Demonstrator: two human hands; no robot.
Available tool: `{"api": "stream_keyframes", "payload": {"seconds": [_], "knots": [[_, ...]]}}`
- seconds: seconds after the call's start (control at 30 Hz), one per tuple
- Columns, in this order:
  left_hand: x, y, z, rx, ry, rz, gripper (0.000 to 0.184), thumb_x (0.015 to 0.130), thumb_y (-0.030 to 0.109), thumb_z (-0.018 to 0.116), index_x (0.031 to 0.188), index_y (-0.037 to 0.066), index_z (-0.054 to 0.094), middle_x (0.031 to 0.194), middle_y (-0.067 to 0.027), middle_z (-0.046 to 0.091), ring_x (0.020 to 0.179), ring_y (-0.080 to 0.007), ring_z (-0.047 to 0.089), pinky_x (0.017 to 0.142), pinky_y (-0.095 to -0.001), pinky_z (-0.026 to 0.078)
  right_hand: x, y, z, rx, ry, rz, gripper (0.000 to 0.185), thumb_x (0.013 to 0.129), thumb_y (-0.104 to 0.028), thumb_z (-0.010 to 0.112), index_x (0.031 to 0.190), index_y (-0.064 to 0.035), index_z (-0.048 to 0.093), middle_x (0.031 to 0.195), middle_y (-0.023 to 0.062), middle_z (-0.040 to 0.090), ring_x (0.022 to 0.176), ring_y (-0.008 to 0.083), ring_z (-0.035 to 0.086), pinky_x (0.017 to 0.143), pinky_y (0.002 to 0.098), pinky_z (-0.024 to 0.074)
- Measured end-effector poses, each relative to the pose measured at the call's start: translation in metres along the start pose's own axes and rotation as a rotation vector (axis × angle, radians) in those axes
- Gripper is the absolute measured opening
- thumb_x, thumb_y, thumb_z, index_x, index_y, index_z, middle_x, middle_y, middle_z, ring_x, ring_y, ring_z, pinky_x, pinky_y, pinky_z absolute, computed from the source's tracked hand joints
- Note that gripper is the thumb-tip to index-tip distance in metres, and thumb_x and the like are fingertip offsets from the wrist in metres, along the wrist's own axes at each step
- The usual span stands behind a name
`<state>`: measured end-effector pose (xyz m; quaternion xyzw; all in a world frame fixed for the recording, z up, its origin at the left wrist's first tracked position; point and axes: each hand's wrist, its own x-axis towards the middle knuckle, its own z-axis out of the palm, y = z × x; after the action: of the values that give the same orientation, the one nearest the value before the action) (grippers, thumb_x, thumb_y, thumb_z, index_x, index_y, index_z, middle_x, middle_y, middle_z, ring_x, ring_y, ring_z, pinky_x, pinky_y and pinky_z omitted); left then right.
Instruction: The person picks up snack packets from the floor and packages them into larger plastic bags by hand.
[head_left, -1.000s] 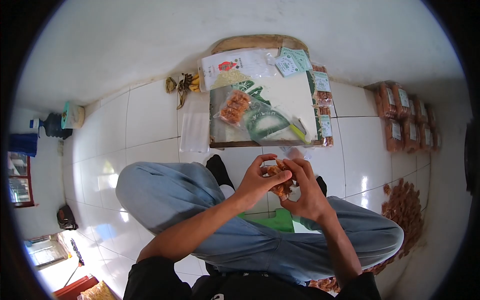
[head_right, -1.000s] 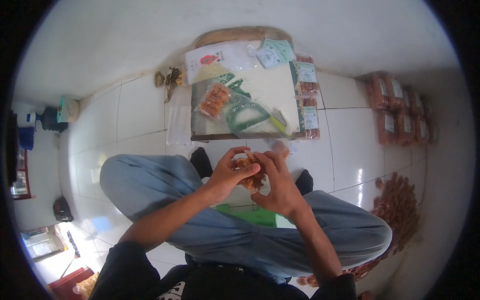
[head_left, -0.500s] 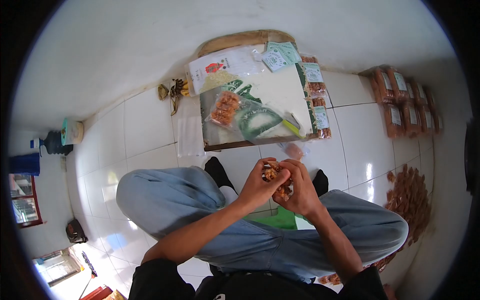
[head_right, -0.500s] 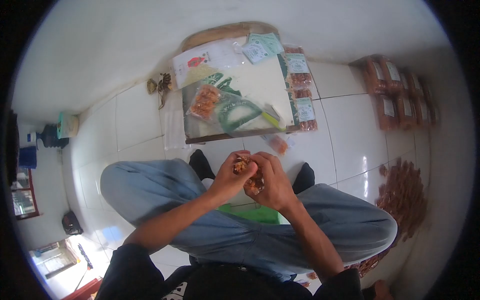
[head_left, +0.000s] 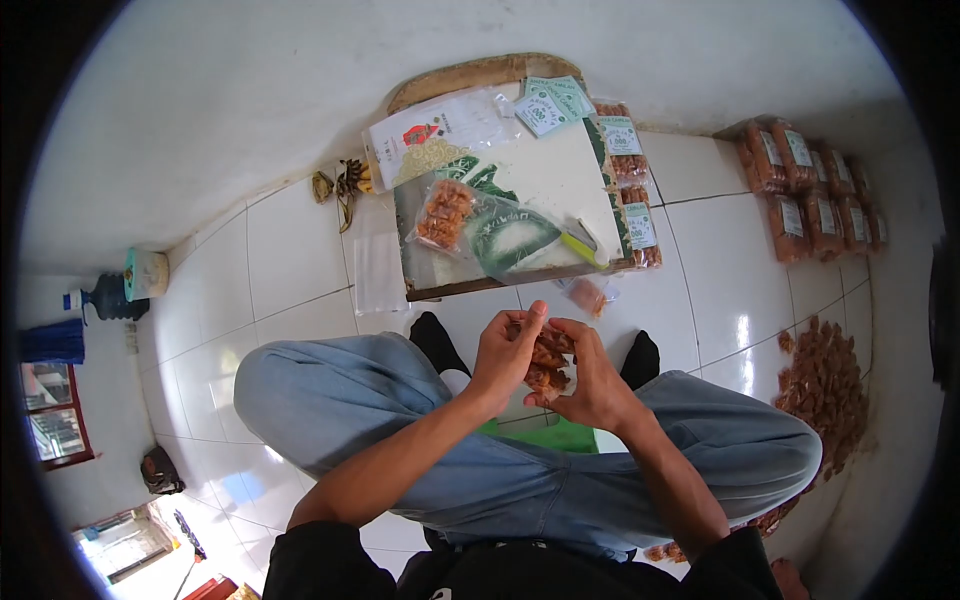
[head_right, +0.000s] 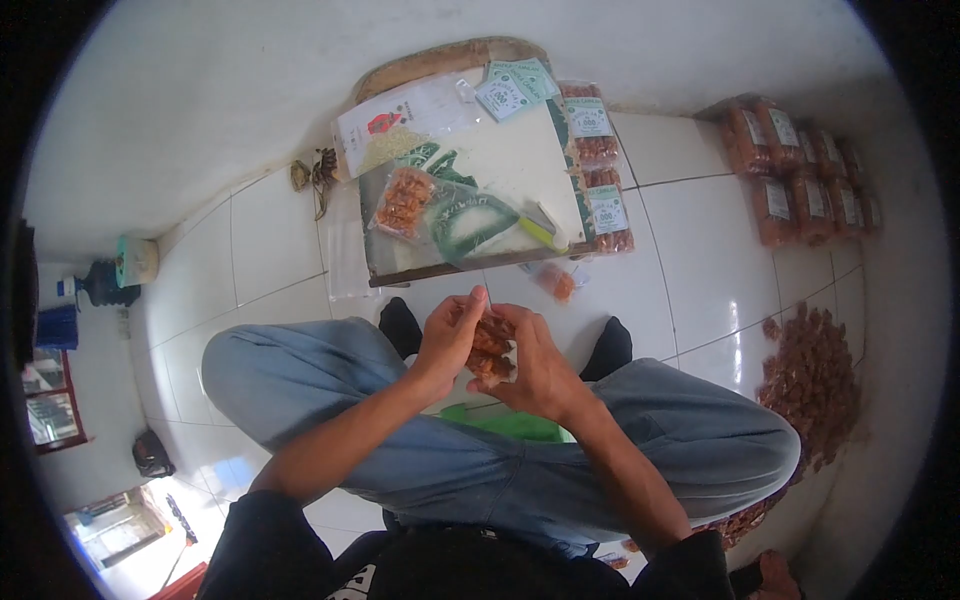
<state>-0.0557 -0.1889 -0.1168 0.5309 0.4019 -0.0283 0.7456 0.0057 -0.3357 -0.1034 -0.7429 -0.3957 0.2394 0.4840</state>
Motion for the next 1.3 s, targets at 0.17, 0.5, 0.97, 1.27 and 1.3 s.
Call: {"api": "stream_keyframes", "payload": {"seconds": [0.17, 0.5, 0.97, 1.27, 1.3], "knots": [[0.001, -0.013, 0.004, 0.101, 0.073, 0.158, 0.059, 0.095, 0.054, 0.057, 0.115, -0.001, 0.049, 0.092, -0.0067, 0.059, 0.084, -0.0113, 0.058, 0.075, -0.0256, 0.048, 0.002, -0.002, 0.006, -0.122, 0.028, -0.073, 0.087, 0.067, -0.009, 0.085, 0.137, -0.0024, 0.035, 0.129, 0.0199, 0.047, 0.115, 0.0396, 0.05, 0.098, 0.0431, 0.0446], [0.002, -0.008, 0.005, 0.135, -0.022, 0.031, 0.076, 0.094, 0.064, 0.05, 0.129, -0.003, 0.038, 0.097, -0.0098, 0.055, 0.088, -0.0146, 0.058, 0.078, -0.026, 0.047, -0.002, 0.007, 0.006, -0.25, 0.149, -0.136, 0.069, 0.065, -0.011, 0.079, 0.126, -0.0061, 0.049, 0.117, 0.0141, 0.059, 0.103, 0.033, 0.062, 0.082, 0.0408, 0.0543], [0.034, 0.022, 0.084, 1.433, 0.046, 0.335, 0.054, 0.08, 0.057, 0.069, 0.096, 0.005, 0.065, 0.081, -0.0128, 0.07, 0.082, -0.0322, 0.068, 0.076, -0.0444, 0.048, -0.022, 0.099, -0.098, -0.12, 0.374, 0.365, 0.066, 0.069, -0.014, 0.08, 0.127, -0.0013, 0.05, 0.117, 0.0163, 0.065, 0.109, 0.0294, 0.064, 0.092, 0.0365, 0.0517], [0.056, -0.01, 0.075, 1.508, 0.16, 0.545, 0.026, 0.085, 0.031, 0.064, 0.094, 0.007, 0.064, 0.077, -0.0137, 0.07, 0.073, -0.033, 0.069, 0.072, -0.0496, 0.046, -0.013, 0.118, -0.074, 0.051, 0.183, 0.298, 0.068, 0.07, -0.012, 0.081, 0.129, -0.0009, 0.048, 0.117, 0.016, 0.064, 0.109, 0.0237, 0.064, 0.095, 0.0338, 0.0511], [0.054, -0.012, 0.074, 1.475, 0.187, 0.578, 0.018, 0.085, 0.024, 0.063, 0.092, 0.006, 0.063, 0.071, -0.0126, 0.069, 0.065, -0.0324, 0.068, 0.069, -0.0479, 0.046, -0.011, 0.114, -0.074, 0.053, 0.186, 0.294, 0.068, 0.07, -0.012, 0.081, 0.129, -0.0009, 0.048, 0.117, 0.016, 0.064, 0.109, 0.0237, 0.064, 0.095, 0.0338, 0.0511]]}}
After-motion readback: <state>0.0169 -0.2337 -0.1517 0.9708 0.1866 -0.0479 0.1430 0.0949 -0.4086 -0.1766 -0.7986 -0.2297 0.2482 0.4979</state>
